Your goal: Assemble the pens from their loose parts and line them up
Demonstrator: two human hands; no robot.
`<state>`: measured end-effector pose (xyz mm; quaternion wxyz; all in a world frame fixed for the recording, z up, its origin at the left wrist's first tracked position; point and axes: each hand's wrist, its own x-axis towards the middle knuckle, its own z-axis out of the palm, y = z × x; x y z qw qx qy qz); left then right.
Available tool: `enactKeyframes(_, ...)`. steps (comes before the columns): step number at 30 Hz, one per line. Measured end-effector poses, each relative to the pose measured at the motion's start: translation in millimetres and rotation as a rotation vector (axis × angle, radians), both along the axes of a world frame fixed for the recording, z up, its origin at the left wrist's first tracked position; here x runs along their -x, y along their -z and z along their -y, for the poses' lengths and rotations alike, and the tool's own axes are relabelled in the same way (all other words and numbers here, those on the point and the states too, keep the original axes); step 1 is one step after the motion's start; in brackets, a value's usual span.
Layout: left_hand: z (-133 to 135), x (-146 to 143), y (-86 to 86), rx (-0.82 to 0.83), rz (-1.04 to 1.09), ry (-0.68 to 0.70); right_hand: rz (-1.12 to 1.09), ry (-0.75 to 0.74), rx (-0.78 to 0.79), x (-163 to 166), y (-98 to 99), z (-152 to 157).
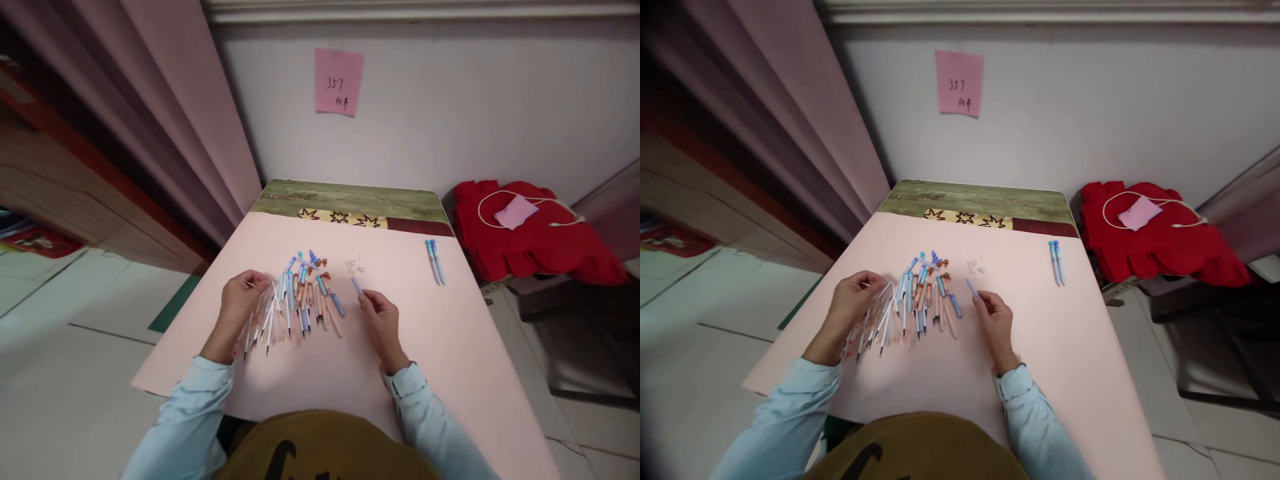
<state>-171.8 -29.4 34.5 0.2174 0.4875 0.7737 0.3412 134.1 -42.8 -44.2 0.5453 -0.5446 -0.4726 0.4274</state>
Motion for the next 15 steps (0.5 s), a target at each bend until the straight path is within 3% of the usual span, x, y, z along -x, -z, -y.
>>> enactKeyframes(6, -3, 5, -1.5, 0.304, -0.401, 0.032, -0.010, 0.001, 0.029, 2, 3.0, 2)
enactKeyframes(15, -26, -11, -4.7, 0.504, -0.484, 0.029, -0.006, -0.008, 0.023, 1, 2.3, 1)
